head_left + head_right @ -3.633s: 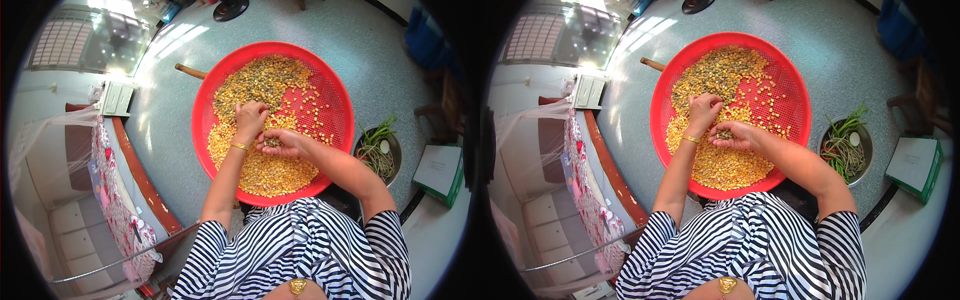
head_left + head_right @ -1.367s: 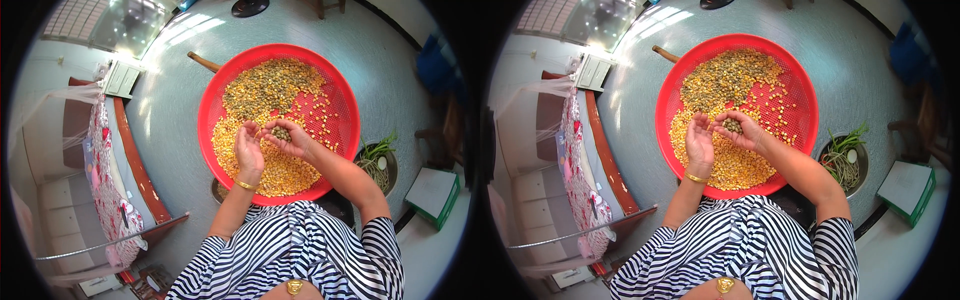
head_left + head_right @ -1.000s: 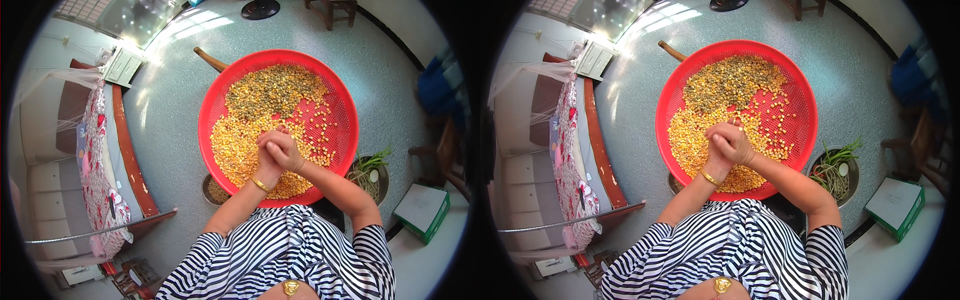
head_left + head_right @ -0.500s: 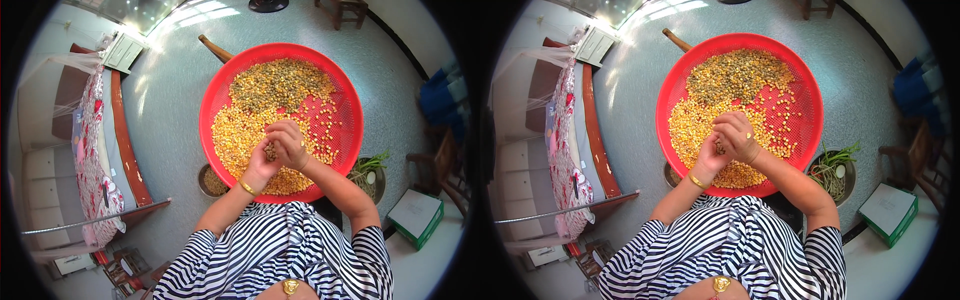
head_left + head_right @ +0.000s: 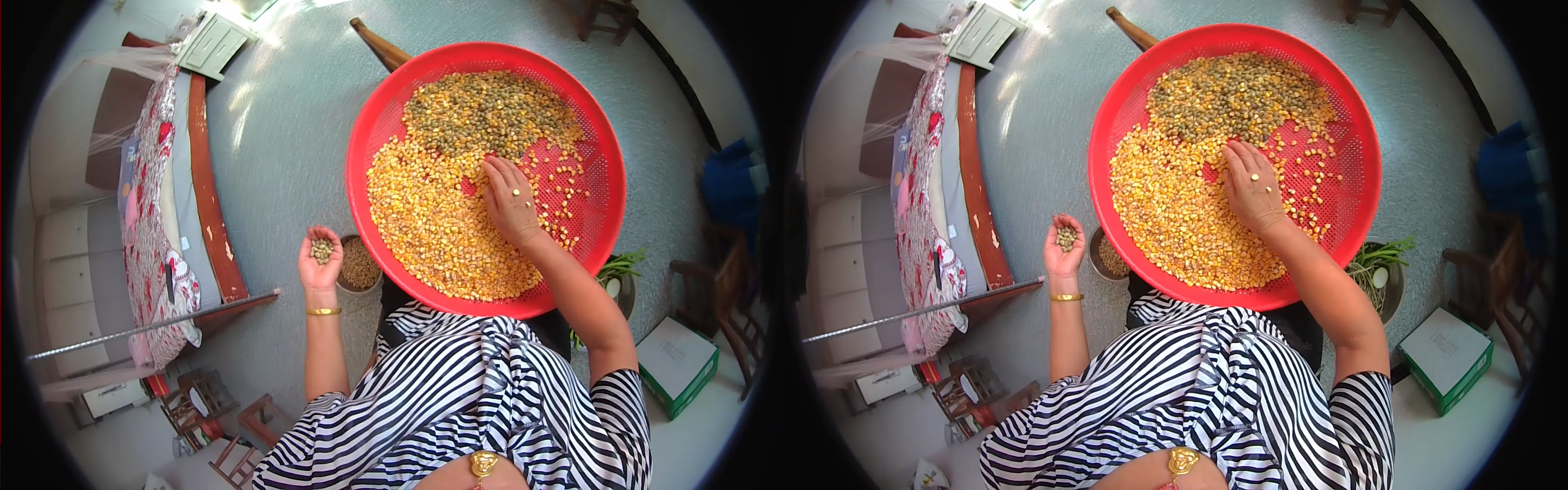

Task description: The person sorts mixed grains in a plastic basket by hand, picking out beans and collecting them.

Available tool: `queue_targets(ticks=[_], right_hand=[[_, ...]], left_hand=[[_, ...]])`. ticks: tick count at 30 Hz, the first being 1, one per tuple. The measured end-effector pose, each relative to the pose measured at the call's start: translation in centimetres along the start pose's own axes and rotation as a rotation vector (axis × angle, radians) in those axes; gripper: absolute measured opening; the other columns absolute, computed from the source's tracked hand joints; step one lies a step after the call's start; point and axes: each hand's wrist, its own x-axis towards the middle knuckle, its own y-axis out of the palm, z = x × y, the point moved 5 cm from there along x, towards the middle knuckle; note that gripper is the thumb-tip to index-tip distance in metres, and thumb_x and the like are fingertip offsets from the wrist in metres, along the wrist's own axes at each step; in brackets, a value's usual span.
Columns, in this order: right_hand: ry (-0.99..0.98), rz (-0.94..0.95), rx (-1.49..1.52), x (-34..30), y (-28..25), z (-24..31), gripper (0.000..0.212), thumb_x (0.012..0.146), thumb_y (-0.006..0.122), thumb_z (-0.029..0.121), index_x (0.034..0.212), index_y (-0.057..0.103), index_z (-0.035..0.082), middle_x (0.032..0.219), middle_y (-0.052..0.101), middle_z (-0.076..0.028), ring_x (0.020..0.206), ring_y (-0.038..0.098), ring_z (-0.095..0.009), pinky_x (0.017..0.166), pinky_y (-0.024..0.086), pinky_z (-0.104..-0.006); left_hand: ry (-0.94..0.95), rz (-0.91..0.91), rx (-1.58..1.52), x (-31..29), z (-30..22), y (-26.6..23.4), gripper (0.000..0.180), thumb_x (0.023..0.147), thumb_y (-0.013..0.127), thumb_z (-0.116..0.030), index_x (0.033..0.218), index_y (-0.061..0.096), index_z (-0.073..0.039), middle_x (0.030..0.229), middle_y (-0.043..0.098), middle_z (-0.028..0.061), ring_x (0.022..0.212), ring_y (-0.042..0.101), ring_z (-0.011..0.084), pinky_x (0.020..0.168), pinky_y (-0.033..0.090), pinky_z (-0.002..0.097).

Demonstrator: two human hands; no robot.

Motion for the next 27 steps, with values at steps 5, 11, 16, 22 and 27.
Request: queue_targets(ticks=[5,11,16,22,27], right_hand=[[-0.040,0.143,-0.018,-0.3,0.7,1.3,0.039,0.081,0.052,0.011,0.118,0.044,0.000,0.124,0.043,-0.015,0.118,0.038,-0.030,0.098,0.032,-0.0394],[-0.170,0.262,0.121,-0.9,0.9,3.0,0.037,0.080,0.052,0.009,0.115,0.047,0.001,0.121,0.046,-0.013,0.117,0.039,-0.029,0.098,0.032,-0.0388],[-0.194,0.252,0.129,-1.3,1.2,2.4,0.037,0.077,0.055,0.007,0.113,0.048,0.001,0.118,0.048,-0.013,0.115,0.041,-0.029,0.097,0.034,-0.0384],[-0.289,0.296,0.315,-1.1,0.9,4.5,0.035,0.078,0.054,0.006,0.113,0.050,0.001,0.116,0.050,-0.014,0.111,0.045,-0.030,0.094,0.037,-0.0385],[-0.242,0.112,0.131,-0.7,-0.1,3.1,0.032,0.077,0.055,0.010,0.108,0.052,0.002,0.112,0.052,-0.013,0.109,0.046,-0.030,0.093,0.037,-0.0392]], left_hand=[[0.113,-0.258,-0.012,1.8,-6.1,-11.1,0.031,0.090,0.033,-0.021,0.085,0.059,-0.004,0.086,0.062,0.0115,0.083,0.058,0.0258,0.076,0.047,0.0403],[0.211,-0.500,-0.050,2.1,-9.7,-17.9,0.029,0.089,0.033,-0.023,0.090,0.057,-0.008,0.086,0.060,0.0104,0.079,0.058,0.0260,0.072,0.048,0.0411],[0.217,-1.055,0.835,-0.2,-6.7,-13.9,0.042,0.086,0.043,-0.030,0.121,0.044,-0.007,0.122,0.046,0.0154,0.112,0.044,0.0275,0.095,0.032,0.0457],[0.633,-0.772,1.103,2.3,-11.9,-12.2,0.051,0.083,0.051,-0.021,0.126,0.035,0.002,0.133,0.034,0.0129,0.122,0.033,0.0249,0.101,0.024,0.0362],[0.910,-0.374,1.268,3.7,-4.1,0.4,0.043,0.083,0.048,-0.007,0.124,0.038,0.001,0.127,0.040,0.0112,0.118,0.036,0.0219,0.099,0.027,0.0352]])
